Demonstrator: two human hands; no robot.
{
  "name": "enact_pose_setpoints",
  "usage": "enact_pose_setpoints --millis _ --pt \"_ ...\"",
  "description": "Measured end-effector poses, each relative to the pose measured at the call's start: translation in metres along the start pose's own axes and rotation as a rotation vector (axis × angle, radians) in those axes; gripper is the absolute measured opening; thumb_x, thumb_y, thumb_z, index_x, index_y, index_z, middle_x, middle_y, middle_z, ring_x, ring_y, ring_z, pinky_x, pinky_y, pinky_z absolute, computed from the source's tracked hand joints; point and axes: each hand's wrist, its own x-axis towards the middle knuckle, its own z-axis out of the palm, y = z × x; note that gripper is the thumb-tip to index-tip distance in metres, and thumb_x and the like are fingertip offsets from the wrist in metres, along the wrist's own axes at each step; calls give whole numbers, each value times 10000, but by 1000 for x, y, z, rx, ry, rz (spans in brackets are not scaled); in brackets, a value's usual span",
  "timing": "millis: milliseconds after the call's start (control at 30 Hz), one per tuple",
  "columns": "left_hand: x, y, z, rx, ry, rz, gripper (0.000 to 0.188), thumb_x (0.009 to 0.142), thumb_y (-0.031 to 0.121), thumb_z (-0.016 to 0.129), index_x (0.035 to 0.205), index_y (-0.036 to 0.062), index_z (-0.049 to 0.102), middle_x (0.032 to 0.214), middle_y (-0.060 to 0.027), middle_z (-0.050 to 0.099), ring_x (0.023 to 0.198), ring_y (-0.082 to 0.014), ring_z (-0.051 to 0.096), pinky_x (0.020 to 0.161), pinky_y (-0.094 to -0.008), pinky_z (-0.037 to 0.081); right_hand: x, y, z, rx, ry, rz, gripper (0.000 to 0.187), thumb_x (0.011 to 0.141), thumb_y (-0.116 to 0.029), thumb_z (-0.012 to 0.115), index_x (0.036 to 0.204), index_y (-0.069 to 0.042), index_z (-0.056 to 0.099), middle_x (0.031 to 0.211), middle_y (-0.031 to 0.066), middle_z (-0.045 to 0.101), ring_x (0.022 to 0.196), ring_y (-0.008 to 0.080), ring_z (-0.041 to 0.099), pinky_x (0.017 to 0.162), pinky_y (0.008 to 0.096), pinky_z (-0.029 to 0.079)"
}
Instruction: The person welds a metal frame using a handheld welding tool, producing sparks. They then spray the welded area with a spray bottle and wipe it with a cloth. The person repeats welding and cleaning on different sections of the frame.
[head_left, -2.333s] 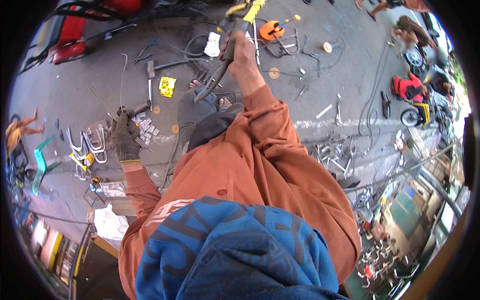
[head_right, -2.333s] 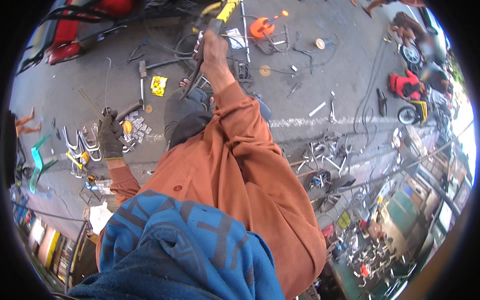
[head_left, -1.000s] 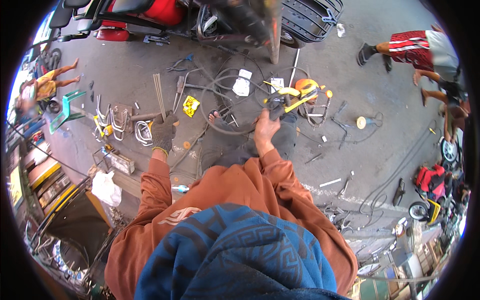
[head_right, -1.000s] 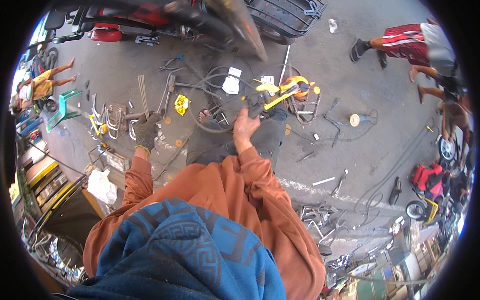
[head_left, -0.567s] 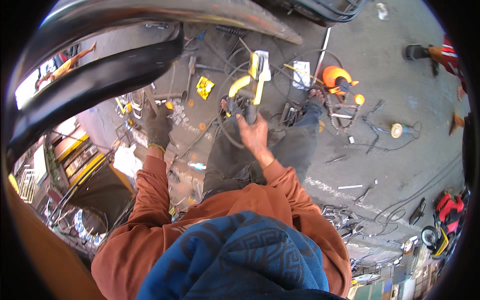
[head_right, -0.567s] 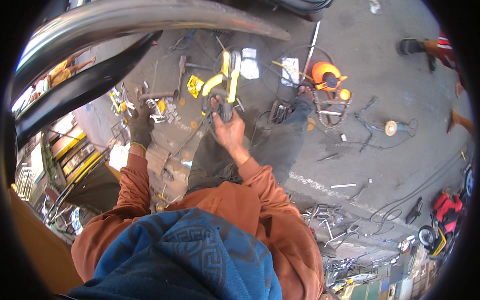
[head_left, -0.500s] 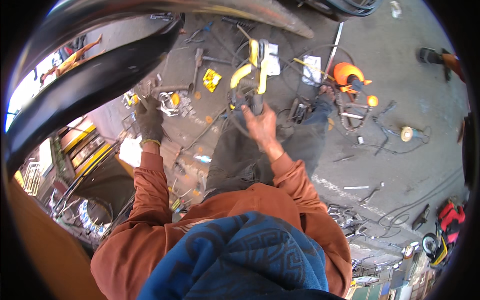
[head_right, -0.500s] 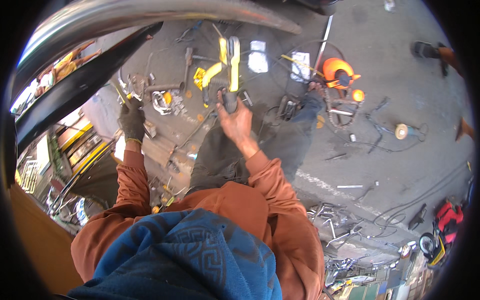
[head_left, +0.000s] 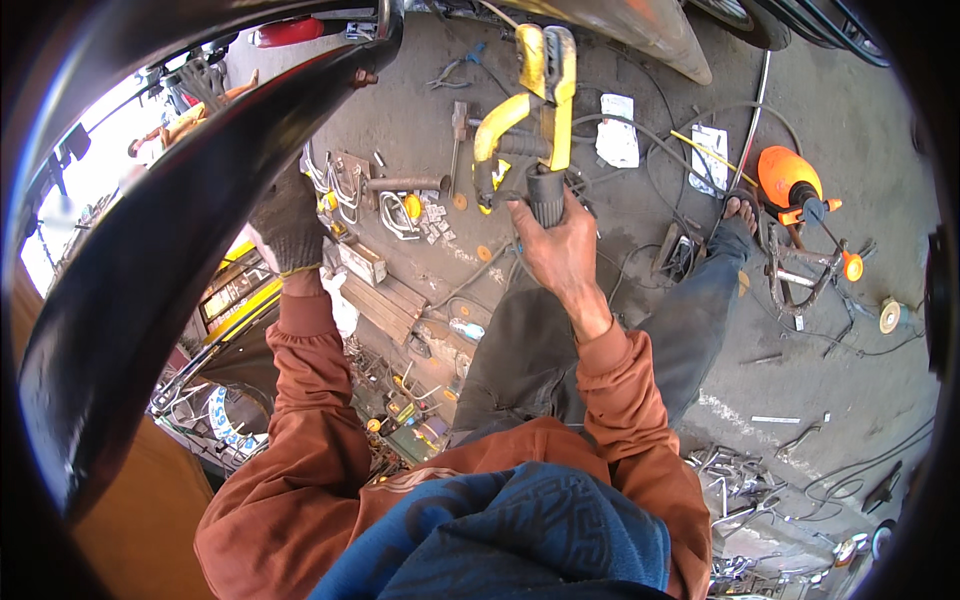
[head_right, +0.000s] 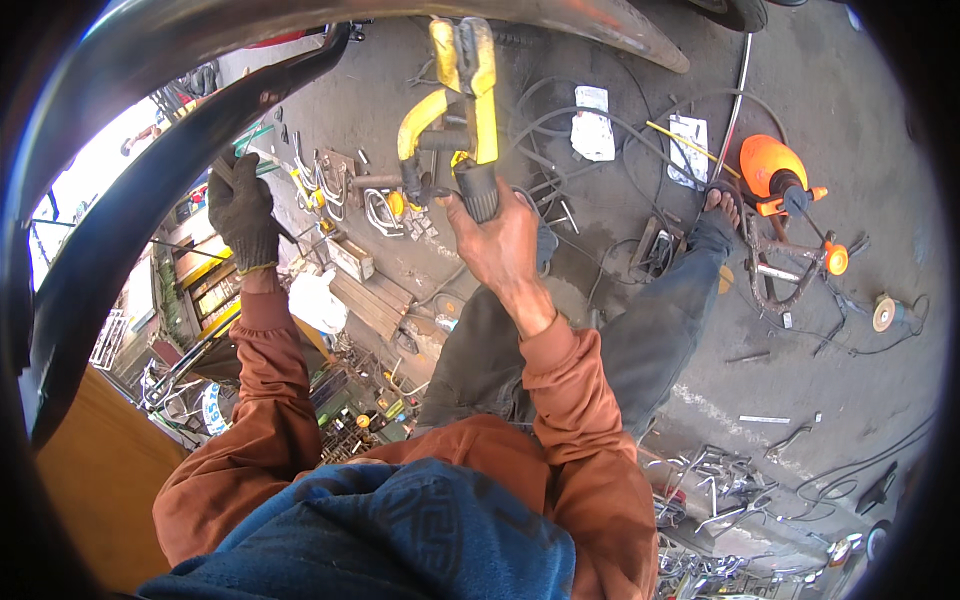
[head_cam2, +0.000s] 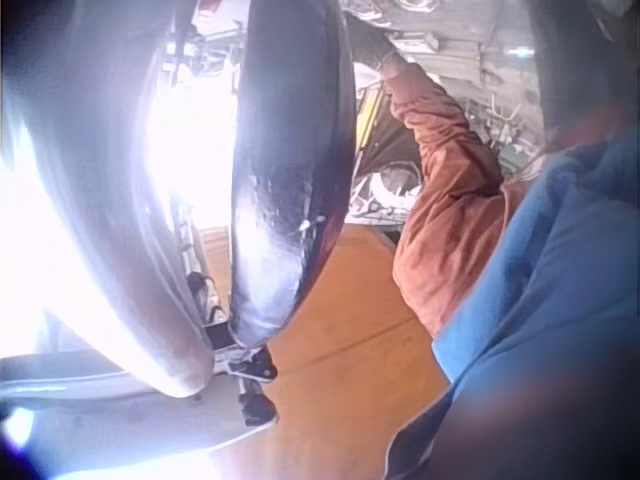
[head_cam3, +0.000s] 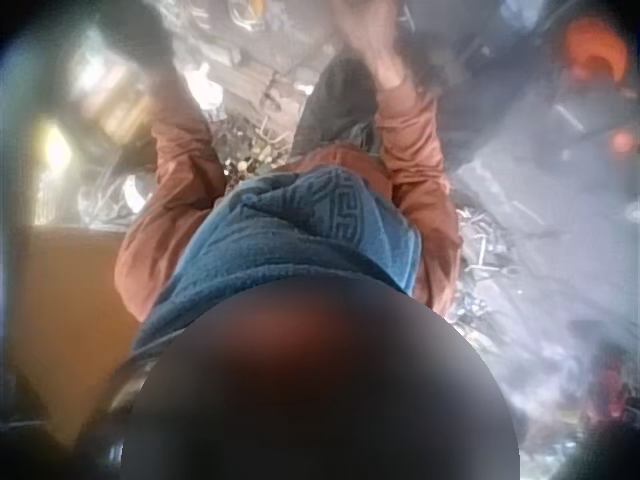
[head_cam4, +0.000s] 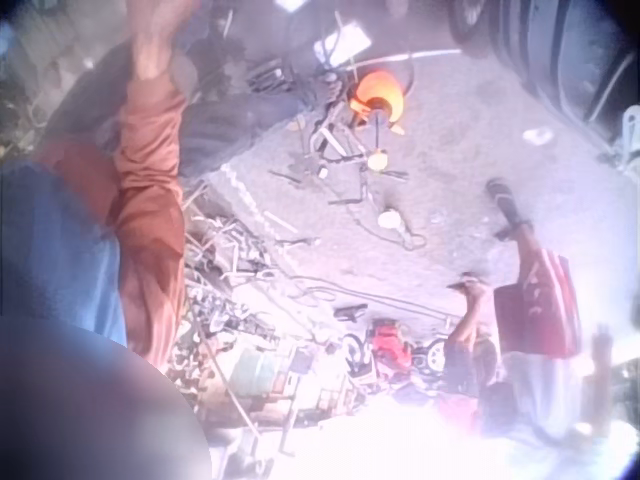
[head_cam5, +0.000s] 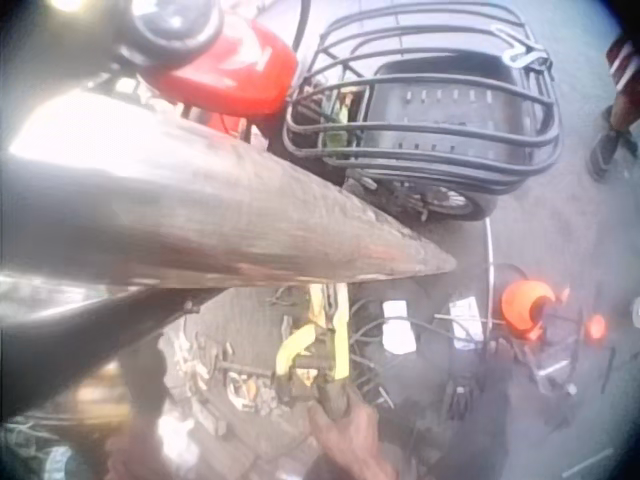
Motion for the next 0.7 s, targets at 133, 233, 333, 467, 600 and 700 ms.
enact_pose_setpoints --millis 133,233,333,467,600,700 --pt "14 -37 -4 190 -134 245 227 891 128 723 1117 101 731 789 -29 662 663 -160 635 577 -325 484 7 -7 -3 41 17 -16 390 857 -263 765 1047 66 678 718 212 675 600 291 647 621 416 513" --pt "35 -34 11 123 -260 180 399 961 188 676 1335 63 614 1223 -125 656 1110 -279 632 989 -413 452 14 -14 6 80 24 -59 393 863 -261 752 1075 61 678 688 188 677 571 250 649 589 397 510" --pt "54 -27 20 -89 -237 155 363 990 224 632 1310 53 625 1273 -159 667 1177 -305 635 1056 -436 451 23 -19 12 96 22 -87 460 870 -269 741 1125 102 649 659 192 668 574 223 658 587 394 513" --pt "76 -31 25 -383 -154 154 346 983 294 615 1245 77 682 1189 -184 707 1121 -315 666 1034 -465 455 29 -19 10 51 -19 -78 576 877 -282 742 1230 138 569 632 209 655 574 248 670 599 404 522" --pt "114 -44 38 -252 -271 239 365 970 285 641 1276 87 655 1199 -179 698 1121 -320 665 1028 -470 466 26 -19 4 -19 -58 -157 658 900 -255 730 1353 137 458 758 264 686 676 343 707 670 428 535" --pt "139 -52 34 -164 -344 286 388 960 279 661 1300 94 635 1207 -174 691 1121 -325 665 1024 -473 474 27 -16 12 60 25 -336 624 915 -198 710 1365 131 430 904 302 679 803 413 702 740 458 530"
